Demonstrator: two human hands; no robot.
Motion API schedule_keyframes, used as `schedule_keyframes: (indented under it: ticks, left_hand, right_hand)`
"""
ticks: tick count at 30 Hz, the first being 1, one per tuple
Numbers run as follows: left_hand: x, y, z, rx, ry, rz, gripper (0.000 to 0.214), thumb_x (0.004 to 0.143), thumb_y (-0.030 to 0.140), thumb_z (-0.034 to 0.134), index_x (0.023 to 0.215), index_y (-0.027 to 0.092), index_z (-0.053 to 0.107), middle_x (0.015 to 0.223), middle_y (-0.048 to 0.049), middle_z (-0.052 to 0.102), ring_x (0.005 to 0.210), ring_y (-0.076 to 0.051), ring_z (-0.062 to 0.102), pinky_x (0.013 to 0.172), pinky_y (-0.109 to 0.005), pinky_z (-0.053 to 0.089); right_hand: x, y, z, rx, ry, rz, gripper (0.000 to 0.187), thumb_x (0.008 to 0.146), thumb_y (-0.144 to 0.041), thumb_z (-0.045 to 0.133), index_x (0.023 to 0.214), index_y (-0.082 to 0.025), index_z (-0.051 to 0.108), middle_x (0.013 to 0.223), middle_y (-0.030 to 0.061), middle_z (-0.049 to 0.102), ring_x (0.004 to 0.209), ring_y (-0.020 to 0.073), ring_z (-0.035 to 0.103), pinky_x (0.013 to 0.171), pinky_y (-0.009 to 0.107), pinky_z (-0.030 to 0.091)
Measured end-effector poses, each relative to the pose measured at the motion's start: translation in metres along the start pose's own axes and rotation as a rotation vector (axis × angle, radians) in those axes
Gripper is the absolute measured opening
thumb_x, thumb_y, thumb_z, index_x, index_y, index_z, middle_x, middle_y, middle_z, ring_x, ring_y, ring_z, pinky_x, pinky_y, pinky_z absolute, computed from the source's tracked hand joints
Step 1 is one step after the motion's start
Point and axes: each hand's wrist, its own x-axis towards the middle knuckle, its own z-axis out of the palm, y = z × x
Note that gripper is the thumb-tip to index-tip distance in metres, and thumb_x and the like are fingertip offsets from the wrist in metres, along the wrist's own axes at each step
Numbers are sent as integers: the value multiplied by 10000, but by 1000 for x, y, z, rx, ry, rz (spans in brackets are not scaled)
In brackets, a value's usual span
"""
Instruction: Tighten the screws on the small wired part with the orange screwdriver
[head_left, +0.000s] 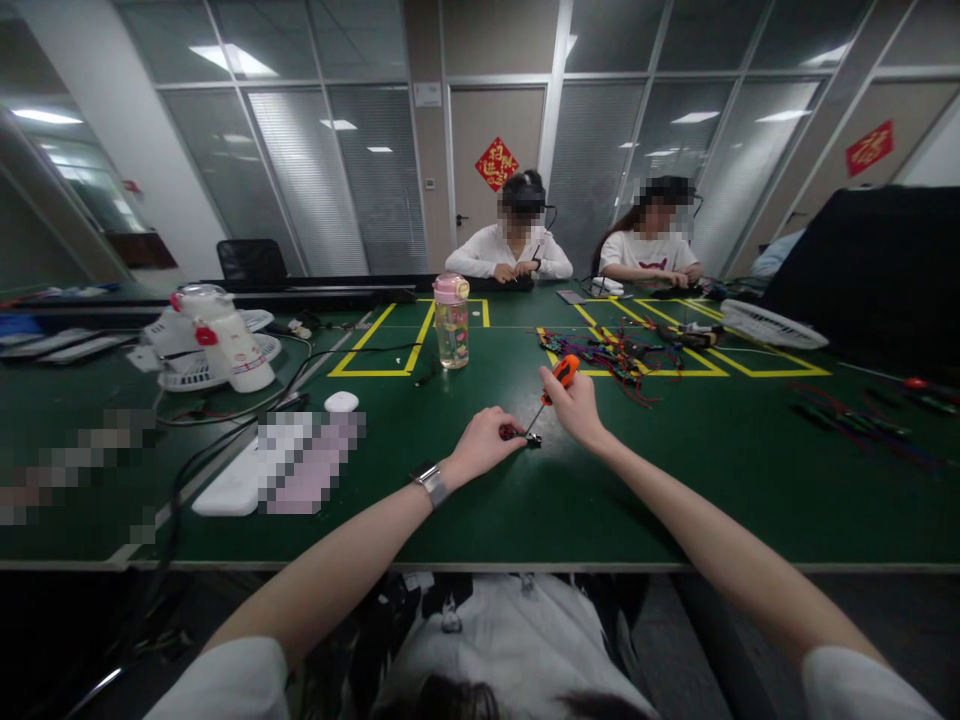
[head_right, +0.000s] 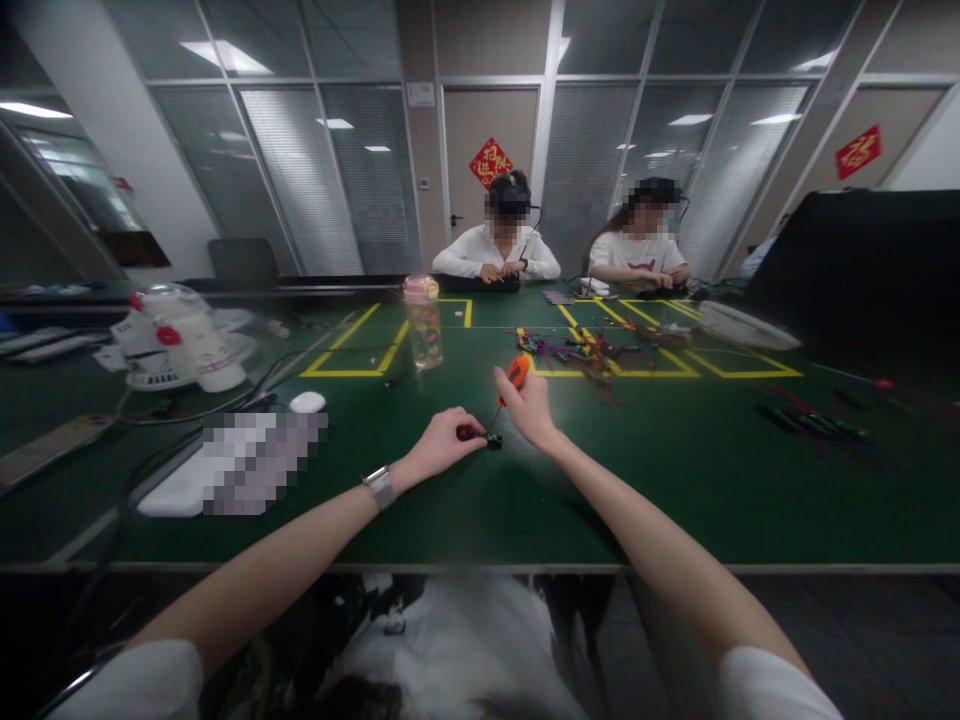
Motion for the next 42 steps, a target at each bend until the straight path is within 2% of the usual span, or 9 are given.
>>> schedule_keyframes:
  ticks: [13, 17, 23, 27, 35, 42]
  left_hand:
    - [-1, 4, -1, 23, 3, 21, 111, 770, 274, 701, 843, 194, 723, 812, -21, 637, 785, -160, 583, 737, -261, 444]
    - [-3, 5, -1, 76, 30, 72, 139, 774, 210, 655, 903, 202, 706, 828, -16, 647, 795, -159, 588, 747, -259, 451]
    - [-5, 1, 1, 113, 41, 108, 79, 807, 213, 636, 839, 202, 707, 835, -12, 662, 800, -153, 603, 756, -253, 459]
    - [-7, 3, -1, 221, 31, 156, 79, 842, 225, 621, 857, 200, 694, 868, -21, 652, 845, -167, 597, 772, -265, 454]
    - [-12, 14, -6, 529, -46, 354, 164, 929, 208, 487, 914, 172, 646, 918, -68, 619, 851, -189, 558, 787, -311, 446]
    - [-11, 8, -5, 308, -40, 293, 156, 924, 200, 515, 926, 176, 668, 931, -57, 653, 911, -177, 586, 837, -291, 469]
  right_hand:
    - [0, 1, 0, 8, -9, -8, 417, 840, -471, 519, 529, -209, 427, 429, -35, 407, 447, 113, 368, 454, 245, 292]
    - [0, 0, 0, 11, -5, -6, 422, 834, -486, 519, 527, -208, 436, 423, -31, 416, 447, 115, 377, 451, 243, 295]
    - [1, 2, 1, 10, -20, 1, 425, 834, -476, 519, 516, -212, 418, 422, -31, 419, 425, 112, 371, 445, 252, 282]
    - [2, 2, -1, 0, 5, 4, 440, 828, -489, 521, 508, -208, 414, 424, -34, 417, 423, 105, 366, 451, 248, 283]
    - [3, -1, -4, 10, 51, -5, 431, 841, -494, 509, 533, -210, 408, 439, -36, 418, 446, 111, 387, 464, 238, 299]
    - [1, 3, -3, -19, 50, -7, 436, 837, -490, 514, 524, -204, 411, 441, -39, 408, 441, 103, 368, 455, 236, 283]
